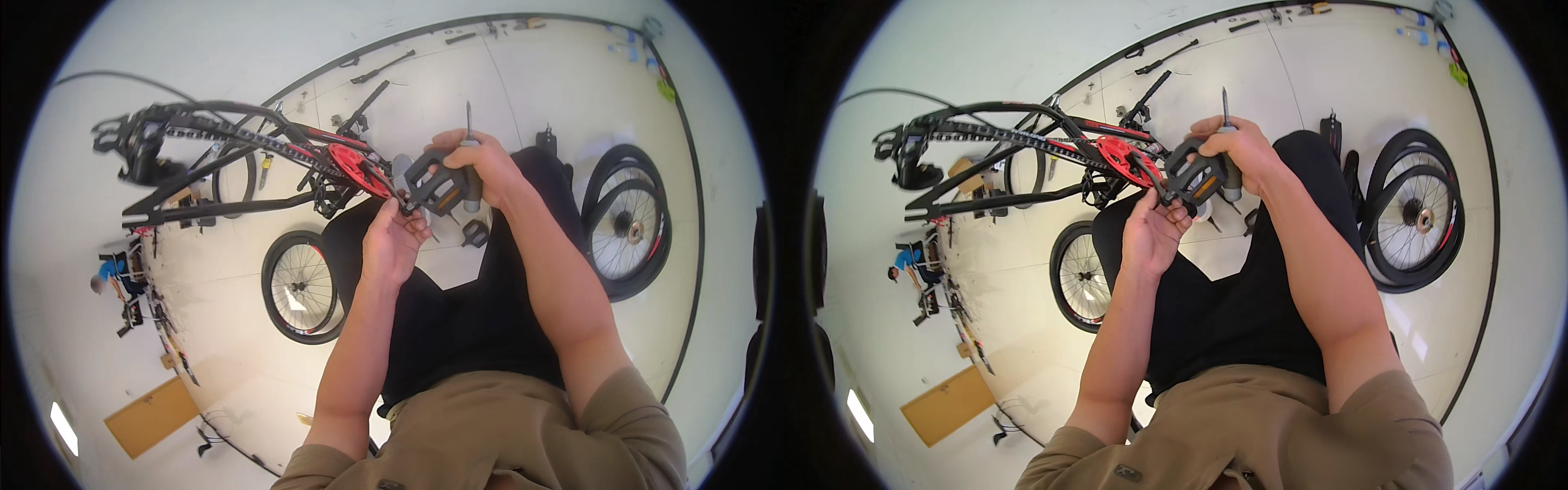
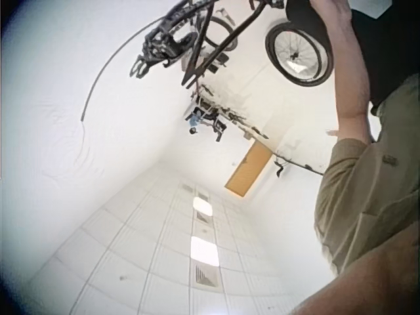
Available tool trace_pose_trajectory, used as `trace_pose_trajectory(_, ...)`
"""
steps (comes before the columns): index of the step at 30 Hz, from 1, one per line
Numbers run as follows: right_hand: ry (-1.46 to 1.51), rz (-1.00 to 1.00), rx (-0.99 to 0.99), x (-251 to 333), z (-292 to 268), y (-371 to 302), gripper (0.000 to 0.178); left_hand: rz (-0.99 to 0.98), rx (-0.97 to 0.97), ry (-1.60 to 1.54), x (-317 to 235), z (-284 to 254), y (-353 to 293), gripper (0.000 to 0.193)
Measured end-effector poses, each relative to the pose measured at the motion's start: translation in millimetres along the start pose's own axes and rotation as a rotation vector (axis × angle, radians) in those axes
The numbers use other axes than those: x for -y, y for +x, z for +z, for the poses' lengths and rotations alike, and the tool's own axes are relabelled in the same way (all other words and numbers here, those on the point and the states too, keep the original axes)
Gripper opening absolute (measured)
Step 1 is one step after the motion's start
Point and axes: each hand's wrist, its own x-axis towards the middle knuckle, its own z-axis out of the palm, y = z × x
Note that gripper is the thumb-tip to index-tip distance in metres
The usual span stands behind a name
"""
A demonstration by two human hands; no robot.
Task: The person sits on the floor and uses a screwdriver to adjust a bicycle pedal attached to the crank arm of an upside-down bicycle. The person repeatedly tightens and loosens the pedal bolt while holding the pedal and crank.
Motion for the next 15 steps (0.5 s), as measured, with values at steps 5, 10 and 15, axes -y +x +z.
trace_pose_trajectory(5, -0.244, -0.047, -0.096, -10.6, -2.5, -2.9, 0.029, 0.083, 0.144, -0.064, 7.5, -23.4, 8.4, 0.026)
trace_pose_trajectory(10, -0.194, -0.085, -0.216, -21.1, -9.7, -11.2, 0.046, 0.084, 0.109, -0.117, 11.1, -24.6, 16.3, 0.017)
trace_pose_trajectory(15, 0.017, -0.138, -0.283, -31.3, 0.6, -30.5, 0.063, 0.098, 0.079, -0.189, 12.9, -22.8, 23.6, 0.013)
